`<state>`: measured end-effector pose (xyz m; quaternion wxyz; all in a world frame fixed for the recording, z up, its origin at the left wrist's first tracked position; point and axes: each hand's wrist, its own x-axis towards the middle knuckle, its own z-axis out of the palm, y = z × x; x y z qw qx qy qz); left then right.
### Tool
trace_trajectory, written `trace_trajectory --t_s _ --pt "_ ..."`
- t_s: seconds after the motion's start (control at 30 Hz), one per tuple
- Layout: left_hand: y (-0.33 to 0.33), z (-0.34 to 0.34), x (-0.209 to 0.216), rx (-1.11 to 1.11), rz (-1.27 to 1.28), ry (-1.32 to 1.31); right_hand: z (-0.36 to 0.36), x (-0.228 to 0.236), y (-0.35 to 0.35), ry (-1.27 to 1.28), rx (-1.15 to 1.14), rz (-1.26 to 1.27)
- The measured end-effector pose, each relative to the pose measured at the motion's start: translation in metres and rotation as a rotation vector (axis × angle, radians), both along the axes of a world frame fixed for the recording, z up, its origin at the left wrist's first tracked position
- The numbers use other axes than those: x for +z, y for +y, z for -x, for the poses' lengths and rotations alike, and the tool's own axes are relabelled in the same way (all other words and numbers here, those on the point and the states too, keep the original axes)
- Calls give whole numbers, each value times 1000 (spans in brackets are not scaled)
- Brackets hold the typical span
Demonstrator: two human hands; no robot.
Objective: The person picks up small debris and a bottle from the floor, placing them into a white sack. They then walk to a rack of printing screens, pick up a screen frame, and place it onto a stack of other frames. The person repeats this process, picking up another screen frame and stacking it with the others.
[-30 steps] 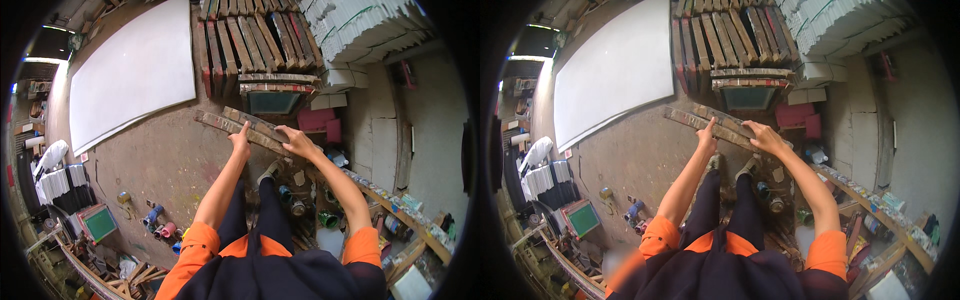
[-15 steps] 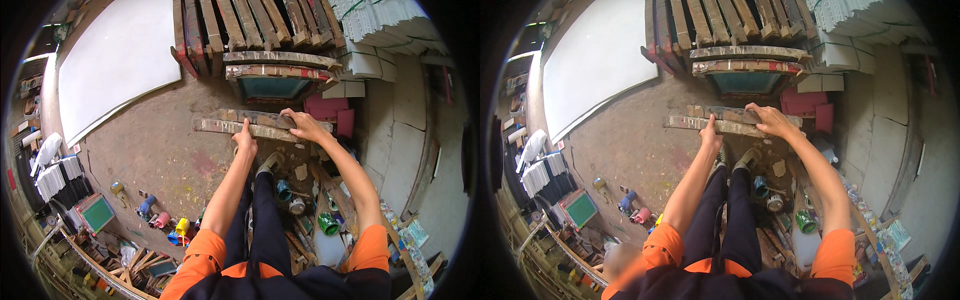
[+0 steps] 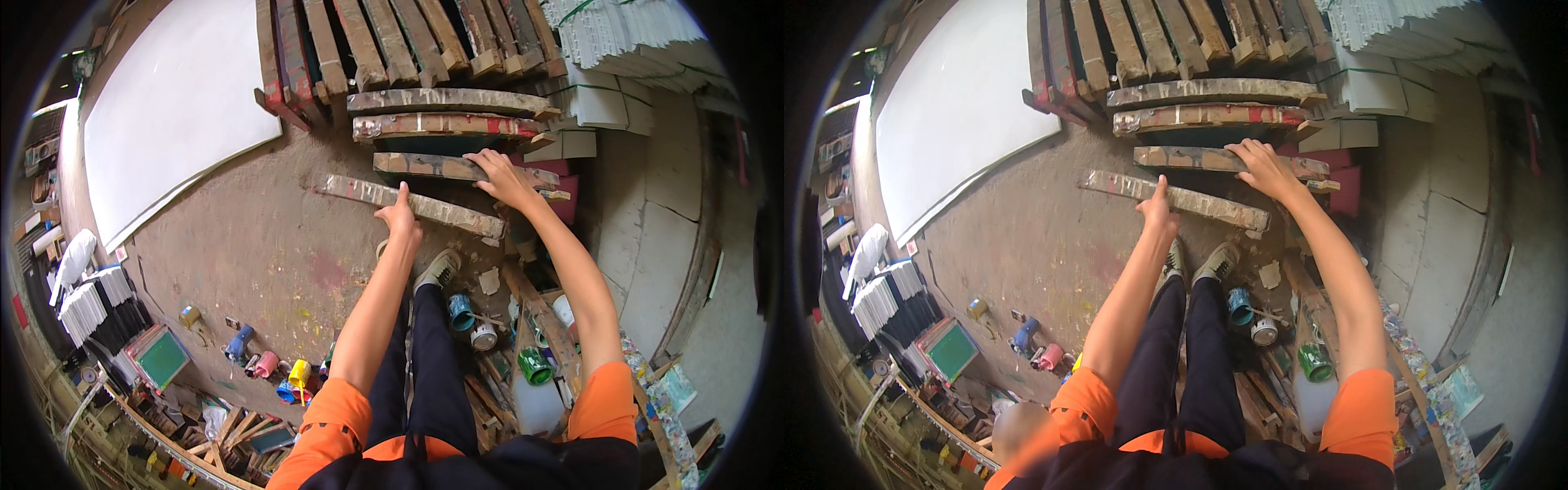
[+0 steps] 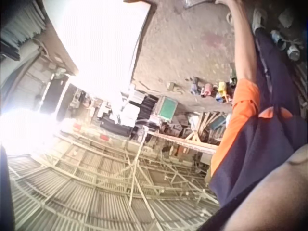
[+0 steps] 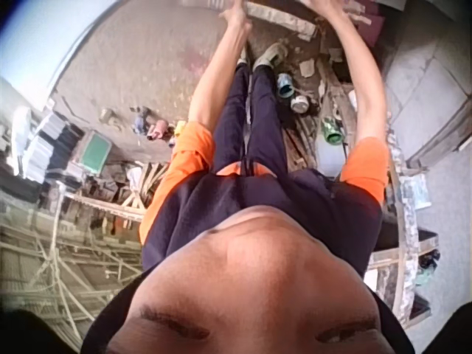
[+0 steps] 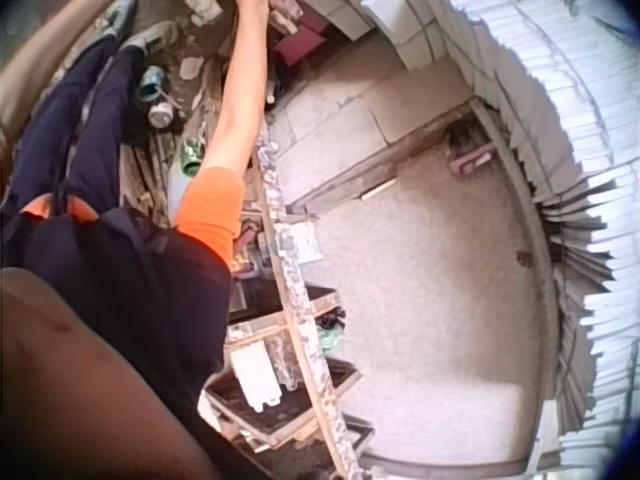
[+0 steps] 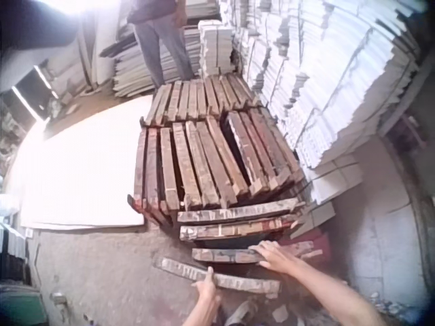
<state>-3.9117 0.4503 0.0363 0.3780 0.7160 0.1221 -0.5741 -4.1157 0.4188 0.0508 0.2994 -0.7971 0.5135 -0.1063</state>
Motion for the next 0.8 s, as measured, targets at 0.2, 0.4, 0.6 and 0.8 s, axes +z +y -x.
trace_trajectory --t_s 0.2,0.4,0.6,0.8 --pt "6 3 -4 32 21 36 4 -11 -2 -65 -2 -22" --pt "3 10 -9 116 49 42 -12 -14 -19 -46 72 2" --pt "-10 19 -2 104 9 31 -23 -21 -28 -44 55 12" --pt "-22 25 -18 199 84 110 -25 -20 -29 -70 -1 41"
